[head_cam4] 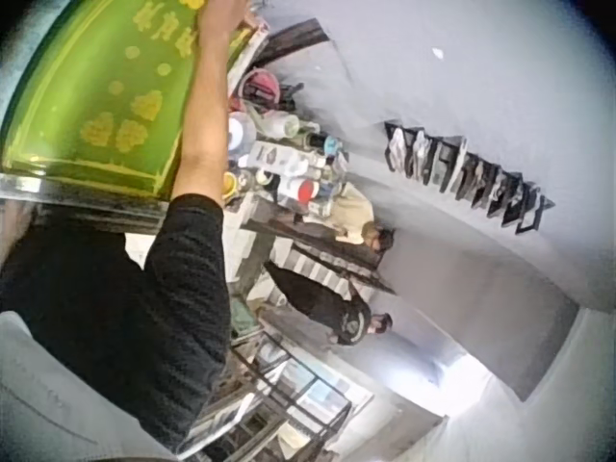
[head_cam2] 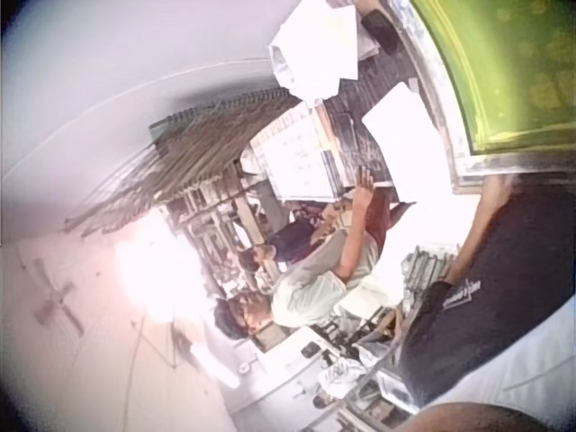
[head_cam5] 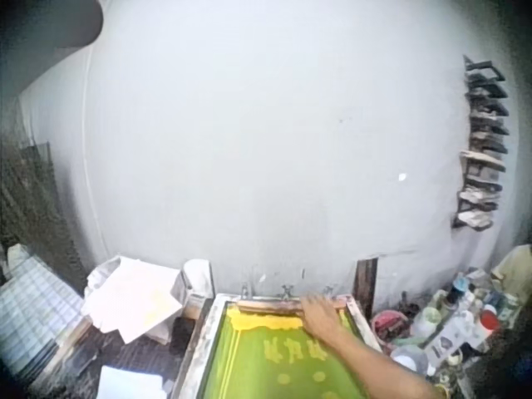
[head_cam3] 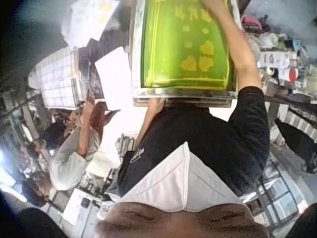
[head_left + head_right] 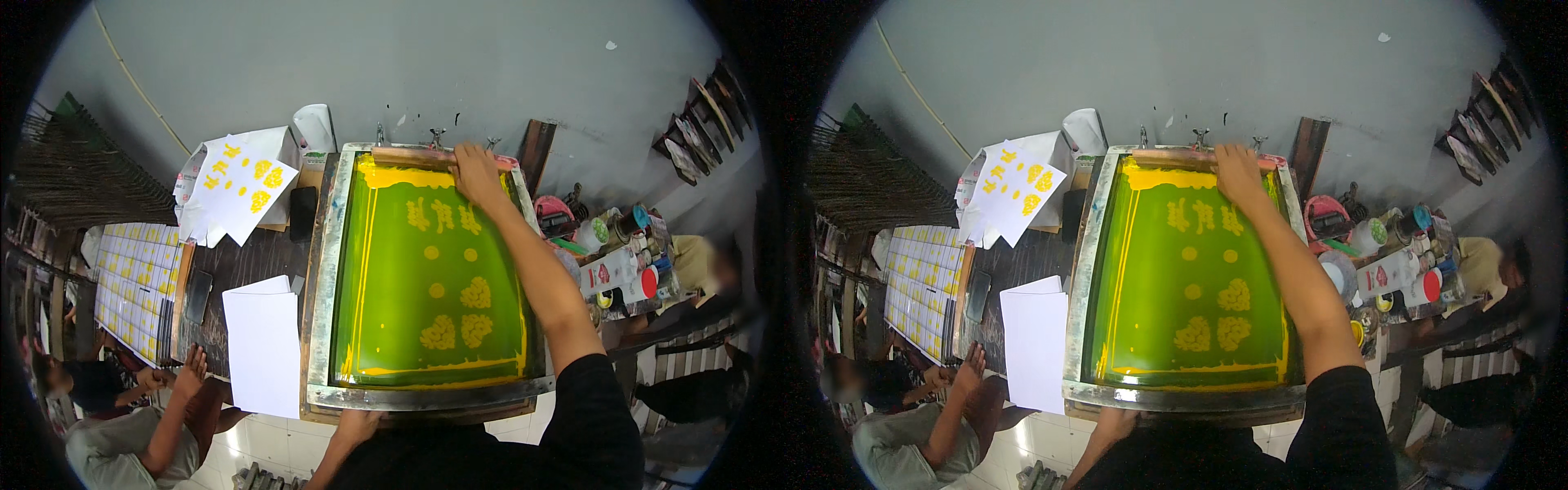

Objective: The person performs screen printing by placing sheets of paper under a screen, applying yellow ink with a squeegee, and lifting the screen to reveal the printed design.

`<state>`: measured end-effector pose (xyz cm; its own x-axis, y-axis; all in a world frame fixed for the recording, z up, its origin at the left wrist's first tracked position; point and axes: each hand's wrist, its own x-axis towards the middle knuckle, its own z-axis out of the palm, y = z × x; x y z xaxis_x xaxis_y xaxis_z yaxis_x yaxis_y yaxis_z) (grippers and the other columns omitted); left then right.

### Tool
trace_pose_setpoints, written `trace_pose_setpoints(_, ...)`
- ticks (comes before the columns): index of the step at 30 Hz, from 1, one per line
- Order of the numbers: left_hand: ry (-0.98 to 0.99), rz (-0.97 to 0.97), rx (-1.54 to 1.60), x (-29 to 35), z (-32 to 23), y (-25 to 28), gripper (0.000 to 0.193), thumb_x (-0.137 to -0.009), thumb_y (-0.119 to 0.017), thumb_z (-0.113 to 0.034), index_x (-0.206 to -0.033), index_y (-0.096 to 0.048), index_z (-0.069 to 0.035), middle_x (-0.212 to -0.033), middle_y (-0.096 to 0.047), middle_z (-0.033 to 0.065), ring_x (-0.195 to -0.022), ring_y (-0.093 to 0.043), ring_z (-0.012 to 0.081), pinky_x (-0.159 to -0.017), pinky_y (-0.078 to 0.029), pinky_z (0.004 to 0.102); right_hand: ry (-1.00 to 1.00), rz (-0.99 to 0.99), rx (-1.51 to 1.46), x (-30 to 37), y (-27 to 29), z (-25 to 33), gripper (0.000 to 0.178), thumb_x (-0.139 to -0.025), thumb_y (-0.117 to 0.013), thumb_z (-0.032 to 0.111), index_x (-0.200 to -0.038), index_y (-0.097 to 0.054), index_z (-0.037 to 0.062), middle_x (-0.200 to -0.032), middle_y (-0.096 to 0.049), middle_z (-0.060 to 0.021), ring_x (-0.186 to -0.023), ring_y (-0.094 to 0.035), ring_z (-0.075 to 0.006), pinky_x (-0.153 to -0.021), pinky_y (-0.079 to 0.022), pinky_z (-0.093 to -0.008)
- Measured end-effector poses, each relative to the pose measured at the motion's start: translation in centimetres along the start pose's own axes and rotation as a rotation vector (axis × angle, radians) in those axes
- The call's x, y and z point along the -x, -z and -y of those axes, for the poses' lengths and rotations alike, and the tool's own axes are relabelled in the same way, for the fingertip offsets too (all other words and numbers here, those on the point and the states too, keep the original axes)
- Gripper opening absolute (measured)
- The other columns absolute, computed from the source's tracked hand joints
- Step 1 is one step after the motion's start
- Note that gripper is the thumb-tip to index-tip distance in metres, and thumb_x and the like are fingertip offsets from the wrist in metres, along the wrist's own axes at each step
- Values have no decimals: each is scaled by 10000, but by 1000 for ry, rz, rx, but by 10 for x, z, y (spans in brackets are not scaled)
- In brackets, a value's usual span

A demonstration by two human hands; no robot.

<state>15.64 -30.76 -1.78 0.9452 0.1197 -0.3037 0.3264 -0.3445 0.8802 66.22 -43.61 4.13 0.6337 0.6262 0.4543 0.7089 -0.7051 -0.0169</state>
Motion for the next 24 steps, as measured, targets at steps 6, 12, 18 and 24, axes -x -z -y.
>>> trace_pose_setpoints(6, -11, -53, 89, 0, 11, -6, 117, -960, -613, -104, -931, -669, -5, -803, -674, 131, -771, -656, 303, -737, -517, 430, -25, 130, -27, 3, 8, 14, 287, -905, -704, 187, -1098, -565, 27, -1073, -655, -175, -1073, -587, -366, -902, -424, -475)
trace_pose_setpoints(12, -15, -39, 44, 1, 12, -4, 114, -951, -609, -109, -908, -672, -25, -802, -678, 122, -782, -660, 302, -749, -522, 428, -19, 72, -22, 10, 11, 20, 312, -888, -720, 188, -1106, -566, 26, -1063, -659, -171, -1061, -596, -367, -900, -428, -481)
trace_pose_setpoints(18, -30, -41, -23, 2, 4, -1, 142, -958, -594, -146, -930, -684, -40, -864, -697, 131, -854, -672, 342, -799, -518, 456, -25, 101, -51, 10, 8, 16, 314, -869, -725, 176, -1106, -580, 30, -1056, -663, -164, -1048, -603, -357, -891, -432, -465)
trace_pose_setpoints(24, 21, -6, -24, 4, 2, -1, 114, -947, -615, -116, -935, -692, -33, -941, -708, 140, -940, -673, 338, -839, -517, 473, 24, 39, 2, 11, 13, 13, 299, -864, -723, 174, -1091, -591, 31, -1052, -673, -164, -1050, -607, -354, -889, -435, -465)
